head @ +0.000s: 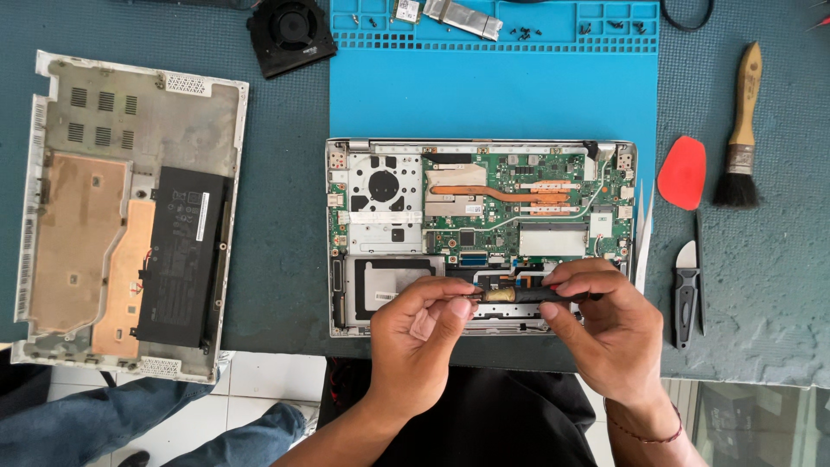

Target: The person works on a disassembled laptop placed on a blue mat, using tweezers to handle small components and wires on the motherboard. They then use a screwdriver to remove and reattach a cooling fan, securing it with screws.

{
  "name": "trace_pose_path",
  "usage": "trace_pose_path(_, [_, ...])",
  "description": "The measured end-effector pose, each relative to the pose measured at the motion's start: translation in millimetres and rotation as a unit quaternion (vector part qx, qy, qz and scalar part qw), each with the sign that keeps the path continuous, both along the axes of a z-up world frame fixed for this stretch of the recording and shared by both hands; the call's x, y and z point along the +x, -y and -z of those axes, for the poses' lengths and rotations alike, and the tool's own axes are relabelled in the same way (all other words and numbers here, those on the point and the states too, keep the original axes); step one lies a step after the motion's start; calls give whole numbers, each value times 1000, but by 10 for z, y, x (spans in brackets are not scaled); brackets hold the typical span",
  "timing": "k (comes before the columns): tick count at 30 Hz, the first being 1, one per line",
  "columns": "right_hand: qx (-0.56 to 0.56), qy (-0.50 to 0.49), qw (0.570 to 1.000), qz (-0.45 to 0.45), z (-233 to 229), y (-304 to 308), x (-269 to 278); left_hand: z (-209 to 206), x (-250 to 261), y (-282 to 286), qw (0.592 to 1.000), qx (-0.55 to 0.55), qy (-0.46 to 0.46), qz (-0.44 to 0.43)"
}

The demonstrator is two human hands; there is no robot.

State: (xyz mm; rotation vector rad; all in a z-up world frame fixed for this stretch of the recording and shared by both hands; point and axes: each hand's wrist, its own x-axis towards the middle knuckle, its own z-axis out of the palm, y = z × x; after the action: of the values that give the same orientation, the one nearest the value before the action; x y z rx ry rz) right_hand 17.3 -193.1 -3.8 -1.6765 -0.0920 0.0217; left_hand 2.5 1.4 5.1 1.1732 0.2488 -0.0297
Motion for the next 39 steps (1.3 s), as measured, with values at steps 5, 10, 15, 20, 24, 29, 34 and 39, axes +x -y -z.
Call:
trace_pose_path(5, [0,11,1000,-8,-37,-6,-11,-13,-2,-52,1000,22,5,1])
trace_pose_path(10, [6,21,1000,-21,-45,-37,-7,-25,-9,-76,999,36,12,-5])
trace_pose_path(15, [2,8,1000,-27,-55,-82,-8,-12,-18,-106,999,41,26,-8])
trace_pose_path(20, [-169,96,978,-74,-237,-162,104,-76,12,-134,995,90,39,3])
trace_pose_path(24, [-233,108,963,-86,-262,-210,87,-196,78,-173,967,235,94,25])
trace_pose_path(29, [-252,140,951,-116,-381,-284,176,-260,113,-278,958,265,104,41])
trace_pose_path(34, [-276,168,931,-171,-464,-307,284,-308,152,-409,949,282,135,43])
trace_pose_path(39, [-330,184,897,-229,-510,-321,355,-258,188,-573,938,291,143,124])
